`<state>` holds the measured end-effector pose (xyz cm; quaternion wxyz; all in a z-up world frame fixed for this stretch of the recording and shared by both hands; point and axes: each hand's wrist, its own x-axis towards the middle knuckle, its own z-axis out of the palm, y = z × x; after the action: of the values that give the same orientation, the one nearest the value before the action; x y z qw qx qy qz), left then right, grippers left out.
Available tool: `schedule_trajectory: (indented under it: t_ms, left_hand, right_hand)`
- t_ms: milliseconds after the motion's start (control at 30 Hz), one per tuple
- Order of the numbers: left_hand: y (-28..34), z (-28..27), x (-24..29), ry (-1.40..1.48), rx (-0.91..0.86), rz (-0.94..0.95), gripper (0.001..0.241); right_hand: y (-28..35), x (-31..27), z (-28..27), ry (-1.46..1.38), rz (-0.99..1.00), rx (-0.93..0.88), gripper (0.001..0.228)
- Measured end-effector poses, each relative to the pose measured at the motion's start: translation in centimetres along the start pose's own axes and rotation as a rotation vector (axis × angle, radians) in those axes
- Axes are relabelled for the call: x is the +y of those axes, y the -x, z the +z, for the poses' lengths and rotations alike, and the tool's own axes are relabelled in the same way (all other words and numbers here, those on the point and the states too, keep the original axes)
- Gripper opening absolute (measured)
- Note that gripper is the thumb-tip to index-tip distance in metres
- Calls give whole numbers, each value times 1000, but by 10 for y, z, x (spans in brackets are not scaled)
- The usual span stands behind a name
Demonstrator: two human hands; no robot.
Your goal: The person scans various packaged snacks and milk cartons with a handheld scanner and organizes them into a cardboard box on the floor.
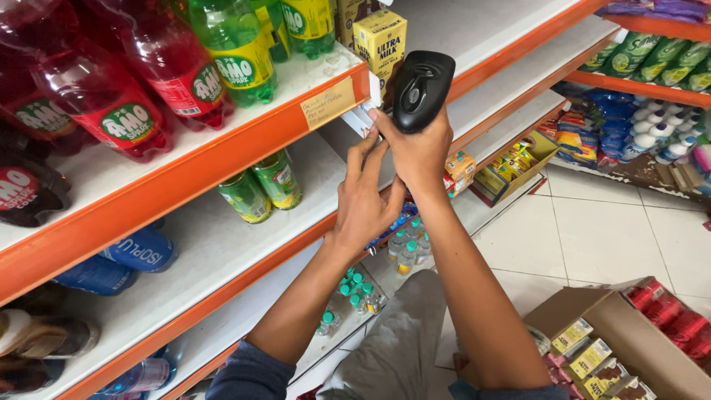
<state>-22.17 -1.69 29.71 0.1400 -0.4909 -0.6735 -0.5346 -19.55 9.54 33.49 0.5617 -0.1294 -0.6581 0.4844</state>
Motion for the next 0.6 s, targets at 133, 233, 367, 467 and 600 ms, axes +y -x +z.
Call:
schedule_trajectory:
  t_ms: [133,233,367,467,600]
  left_hand:
    - [1,-1,3,0,19,71,51]
    - [16,9,8,-117,110,159,43]
    - [62,45,15,132,56,185,31]
    - [107,86,25,325,-128,146,22]
    - [171,143,45,579,-485,61,27]
  right_hand:
    - [8,15,-11,96,53,8,37]
    - [36,35,-36,42,27,81,32]
    - [104,48,-101,-49,76,118,30]
    - [169,49,-165,80,231,244,23]
    - [264,53,-261,362,340,445,30]
